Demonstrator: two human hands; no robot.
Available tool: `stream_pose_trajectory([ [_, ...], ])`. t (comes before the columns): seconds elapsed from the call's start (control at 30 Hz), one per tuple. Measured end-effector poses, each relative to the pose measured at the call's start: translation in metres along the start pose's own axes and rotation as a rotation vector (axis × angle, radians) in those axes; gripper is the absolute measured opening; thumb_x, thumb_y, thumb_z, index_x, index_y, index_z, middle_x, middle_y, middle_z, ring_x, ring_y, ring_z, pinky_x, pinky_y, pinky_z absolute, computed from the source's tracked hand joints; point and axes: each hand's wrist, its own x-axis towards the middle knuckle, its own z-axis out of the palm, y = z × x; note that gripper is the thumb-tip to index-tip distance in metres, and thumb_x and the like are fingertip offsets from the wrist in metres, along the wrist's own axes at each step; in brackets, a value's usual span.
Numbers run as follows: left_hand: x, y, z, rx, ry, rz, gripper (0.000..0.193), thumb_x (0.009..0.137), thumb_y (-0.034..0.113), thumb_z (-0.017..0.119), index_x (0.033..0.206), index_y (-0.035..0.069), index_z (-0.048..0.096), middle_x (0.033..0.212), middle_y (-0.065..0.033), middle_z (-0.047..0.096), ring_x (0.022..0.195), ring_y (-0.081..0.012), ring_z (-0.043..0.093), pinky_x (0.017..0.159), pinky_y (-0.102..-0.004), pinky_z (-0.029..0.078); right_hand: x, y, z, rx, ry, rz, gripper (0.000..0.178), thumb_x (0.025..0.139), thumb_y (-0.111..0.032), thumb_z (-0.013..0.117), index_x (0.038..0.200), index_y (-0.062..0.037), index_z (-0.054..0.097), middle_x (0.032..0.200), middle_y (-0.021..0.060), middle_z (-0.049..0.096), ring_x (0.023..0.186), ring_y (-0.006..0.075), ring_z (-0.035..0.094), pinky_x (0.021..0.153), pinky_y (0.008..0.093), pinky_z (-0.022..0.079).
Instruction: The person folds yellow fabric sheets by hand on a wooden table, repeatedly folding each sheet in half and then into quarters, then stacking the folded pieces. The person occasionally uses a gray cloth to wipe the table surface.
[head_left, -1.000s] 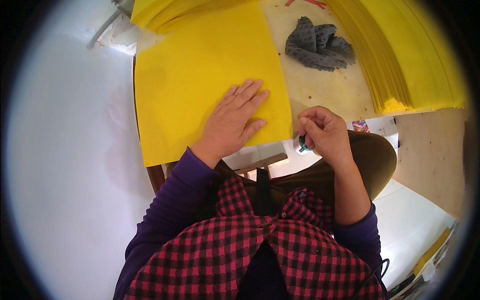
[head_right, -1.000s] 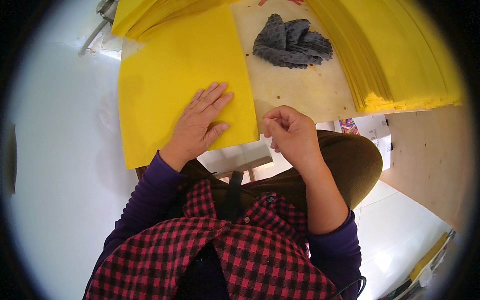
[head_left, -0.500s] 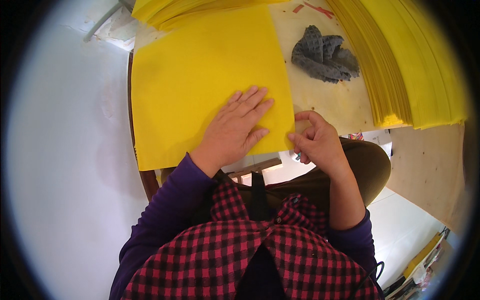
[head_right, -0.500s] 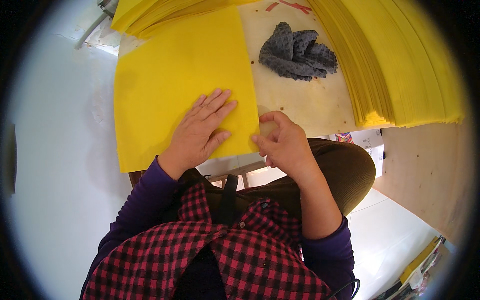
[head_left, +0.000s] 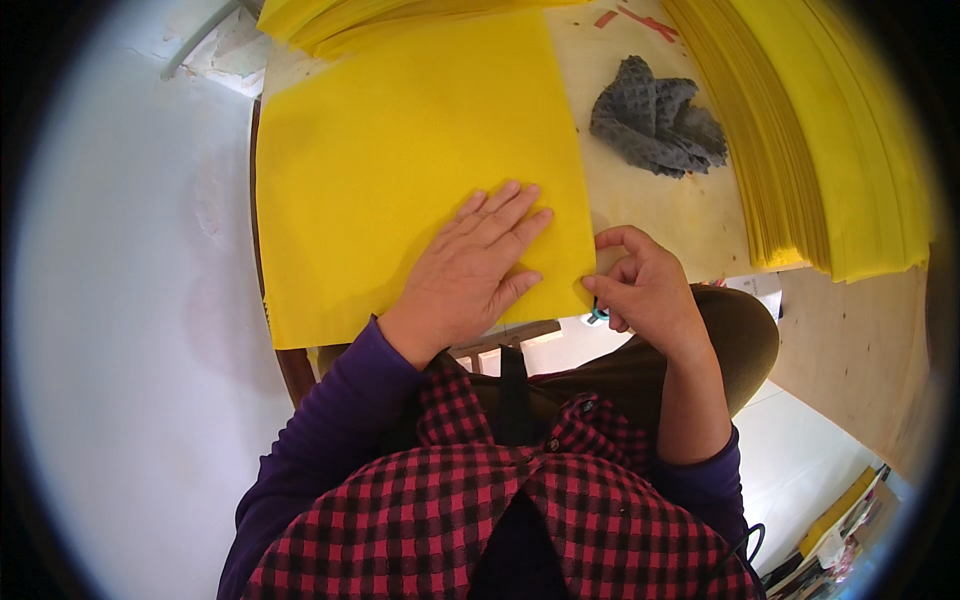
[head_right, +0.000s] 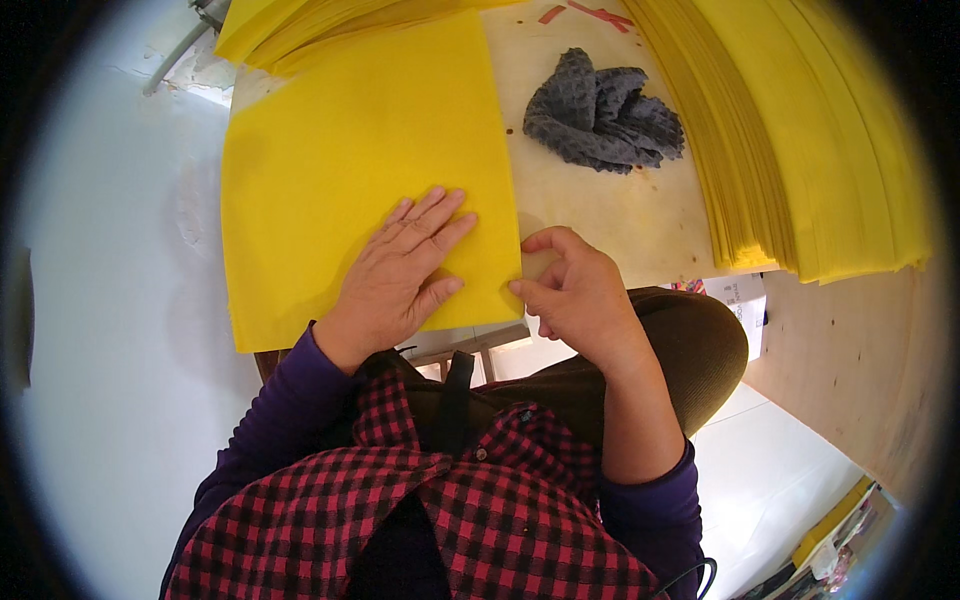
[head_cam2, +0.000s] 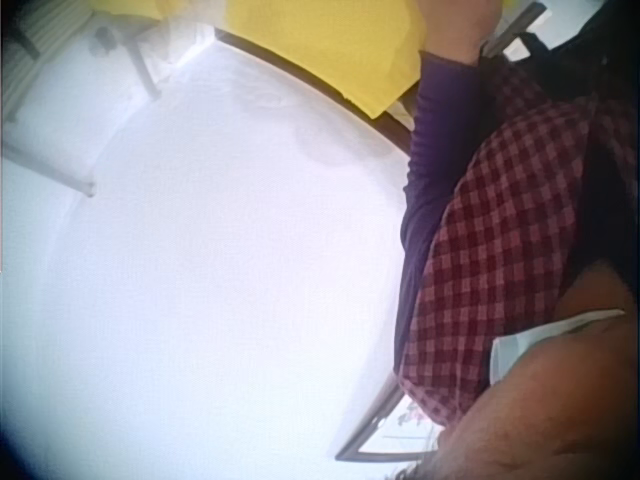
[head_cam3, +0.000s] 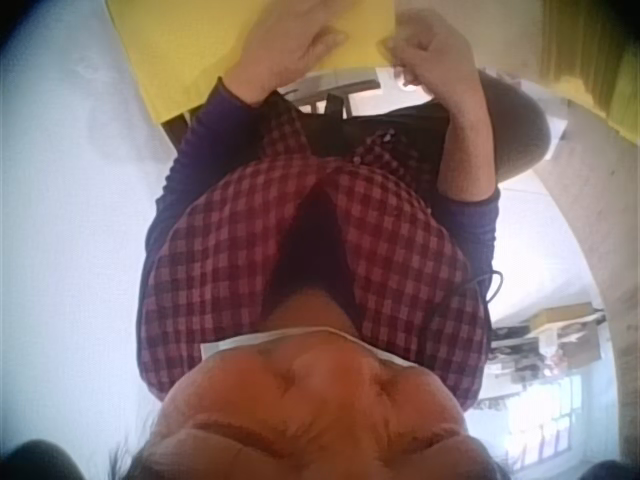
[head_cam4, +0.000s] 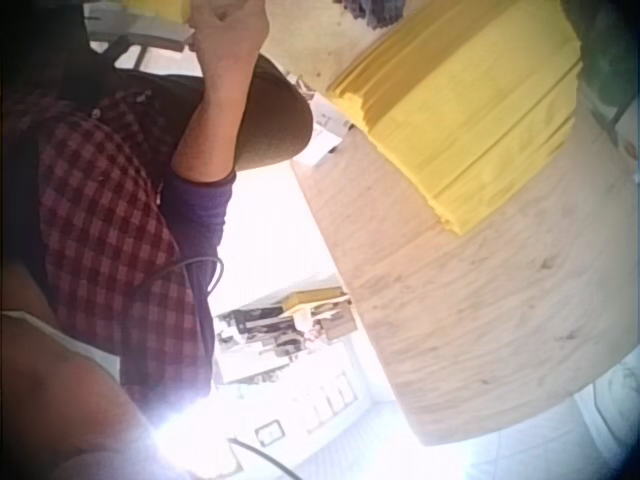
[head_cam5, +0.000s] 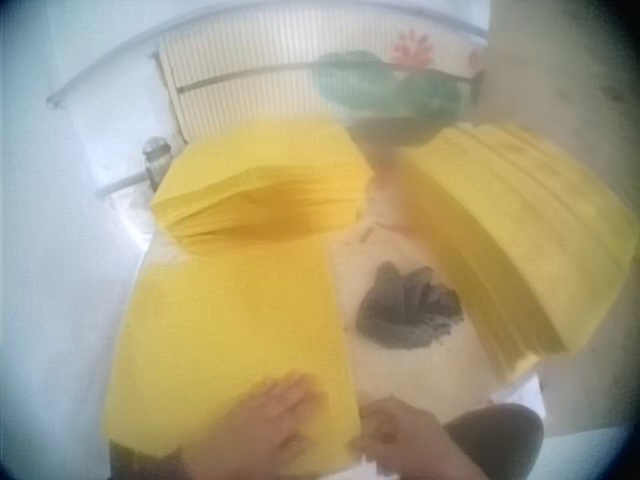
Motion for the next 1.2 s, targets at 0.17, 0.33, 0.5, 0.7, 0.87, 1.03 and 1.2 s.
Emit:
stream_pose_trajectory([
  [0.17,0.0,0.0,0.0,-0.007,0.005,-0.002,0.053,0.094,0.035,0.053,0.138,0.005,0.047,0.149,-0.0142,0.038,0.14,-0.0314,0.033,0.116,-0.0443,0.024,0.004,0.0,0.0,-0.036,0.008,-0.035,0.034,0.083,-0.002,0.068,0.113,0.0003,0.052,0.058,0.0026,0.055,0.042,0.007,0.048,0.038,0.0212,0.035],
  [0.33,0.0,0.0,-0.002,-0.002,-0.012,0.001,0.065,0.09,0.047,0.056,0.138,0.005,0.046,0.15,-0.0148,0.037,0.14,-0.0318,0.032,0.117,-0.0441,0.023,0.006,0.003,0.001,-0.028,0.023,-0.087,0.035,0.083,-0.001,0.067,0.115,0.0002,0.051,0.058,0.0023,0.054,0.041,0.0071,0.046,0.037,0.0222,0.033],
  [0.5,0.0,0.002,-0.004,0.004,-0.028,0.01,0.076,0.086,0.054,0.059,0.139,0.003,0.044,0.15,-0.0162,0.035,0.141,-0.0329,0.03,0.117,-0.044,0.022,0.01,0.004,0.004,-0.122,0.109,-0.201,0.039,0.079,-0.004,0.071,0.114,-0.0016,0.054,0.058,0.0032,0.055,0.051,0.0094,0.051,0.048,0.0254,0.039],
  [0.7,0.0,0.004,-0.004,0.003,-0.025,0.008,0.077,0.084,0.053,0.061,0.14,0.003,0.043,0.15,-0.0167,0.035,0.141,-0.0331,0.031,0.117,-0.0439,0.021,0.013,0.002,0.008,-0.155,0.16,-0.272,0.042,0.077,-0.009,0.074,0.115,-0.0026,0.056,0.058,0.0045,0.055,0.054,0.0115,0.052,0.053,0.0275,0.042],
  [0.87,0.001,0.003,-0.004,-0.027,-0.028,0.0,0.073,0.082,0.042,0.065,0.141,0.004,0.043,0.151,-0.0169,0.035,0.14,-0.0338,0.032,0.116,-0.0443,0.022,0.012,-0.001,0.01,-0.168,0.153,-0.266,0.046,0.079,-0.002,0.073,0.121,-0.0002,0.054,0.062,-0.0011,0.053,0.056,0.0051,0.046,0.053,0.0207,0.038],
  [1.03,0.001,0.003,-0.004,-0.031,-0.028,-0.003,0.069,0.083,0.035,0.064,0.141,0.005,0.043,0.151,-0.0156,0.035,0.141,-0.0326,0.032,0.117,-0.0443,0.022,0.013,-0.003,0.013,-0.149,0.152,-0.289,0.045,0.08,-0.004,0.074,0.12,0.0,0.054,0.061,-0.0015,0.052,0.057,0.0048,0.046,0.053,0.0206,0.037],
  [1.2,0.0,0.002,-0.003,-0.04,-0.031,-0.012,0.065,0.084,0.028,0.06,0.142,0.007,0.042,0.152,-0.0141,0.035,0.141,-0.031,0.031,0.117,-0.0443,0.021,0.011,-0.002,0.013,-0.167,0.172,-0.297,0.04,0.081,-0.005,0.074,0.116,-0.0003,0.056,0.062,-0.0026,0.053,0.057,0.004,0.046,0.053,0.0202,0.037],
])
